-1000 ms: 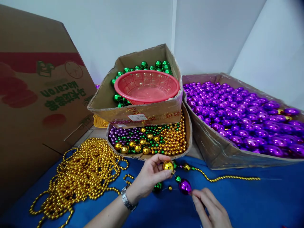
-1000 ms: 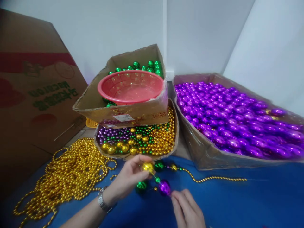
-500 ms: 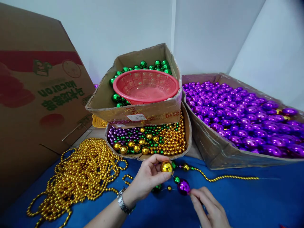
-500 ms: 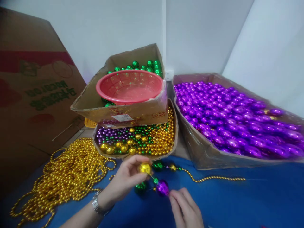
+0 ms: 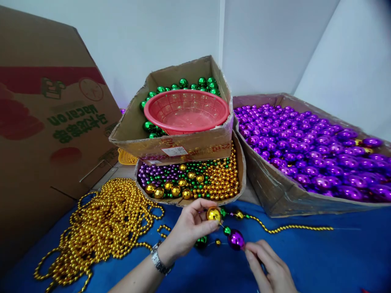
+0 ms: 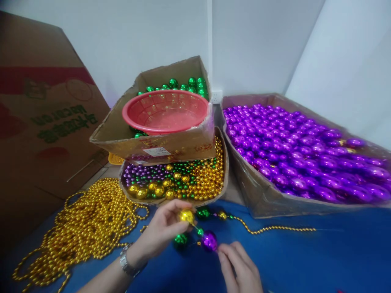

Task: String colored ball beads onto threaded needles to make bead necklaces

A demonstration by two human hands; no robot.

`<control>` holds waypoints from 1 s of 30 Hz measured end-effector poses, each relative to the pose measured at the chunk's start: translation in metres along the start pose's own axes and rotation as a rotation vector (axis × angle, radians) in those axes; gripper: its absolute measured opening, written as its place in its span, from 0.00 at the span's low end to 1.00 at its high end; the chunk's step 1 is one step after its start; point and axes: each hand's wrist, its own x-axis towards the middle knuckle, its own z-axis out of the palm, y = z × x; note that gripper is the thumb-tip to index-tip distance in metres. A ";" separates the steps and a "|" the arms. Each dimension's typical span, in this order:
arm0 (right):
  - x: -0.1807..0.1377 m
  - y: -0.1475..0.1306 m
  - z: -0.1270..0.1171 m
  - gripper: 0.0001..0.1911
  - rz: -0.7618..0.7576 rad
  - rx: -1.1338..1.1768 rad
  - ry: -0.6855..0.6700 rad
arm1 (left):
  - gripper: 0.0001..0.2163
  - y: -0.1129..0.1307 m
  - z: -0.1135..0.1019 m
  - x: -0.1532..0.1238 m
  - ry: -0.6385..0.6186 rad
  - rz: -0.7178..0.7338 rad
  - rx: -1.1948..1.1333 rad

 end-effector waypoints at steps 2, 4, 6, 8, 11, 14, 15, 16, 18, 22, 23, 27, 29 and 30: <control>0.000 -0.001 0.000 0.09 0.002 -0.004 -0.007 | 0.16 0.000 0.001 0.000 0.016 0.020 0.024; 0.000 -0.001 0.001 0.09 0.000 -0.007 -0.020 | 0.15 0.000 0.001 0.000 0.024 0.010 0.001; -0.001 -0.001 0.002 0.09 -0.006 -0.007 -0.027 | 0.15 0.000 0.001 0.001 0.026 -0.011 -0.049; 0.000 -0.001 0.002 0.09 -0.015 -0.006 -0.035 | 0.15 -0.001 0.002 0.001 0.031 -0.014 -0.069; 0.001 -0.002 0.001 0.10 0.004 0.002 -0.037 | 0.15 -0.002 0.002 0.001 0.035 -0.008 -0.053; 0.001 -0.002 -0.001 0.10 0.007 0.018 -0.015 | 0.15 0.000 0.004 0.001 0.023 -0.016 -0.015; 0.000 -0.001 -0.001 0.10 -0.004 0.031 -0.008 | 0.15 0.001 0.005 0.000 0.021 -0.022 0.016; 0.000 0.000 0.000 0.10 -0.007 0.057 0.000 | 0.15 0.003 0.006 0.000 0.022 -0.026 0.054; -0.001 0.002 0.004 0.10 0.061 0.177 -0.001 | 0.16 0.005 0.008 0.000 0.020 -0.033 0.120; -0.001 0.003 0.021 0.19 0.403 0.572 0.060 | 0.18 0.005 0.009 0.001 0.008 -0.007 0.178; 0.001 0.003 0.024 0.20 0.447 0.649 0.066 | 0.18 0.004 0.009 0.001 0.004 0.005 0.192; 0.009 0.001 0.023 0.20 0.452 0.850 -0.017 | 0.18 0.010 0.006 -0.003 -0.107 0.033 0.242; 0.011 0.001 0.018 0.20 0.447 0.896 -0.039 | 0.17 0.022 -0.002 -0.002 -0.134 0.052 0.370; 0.011 0.002 0.016 0.19 0.444 0.905 -0.047 | 0.17 0.030 -0.010 0.001 -0.100 0.075 0.500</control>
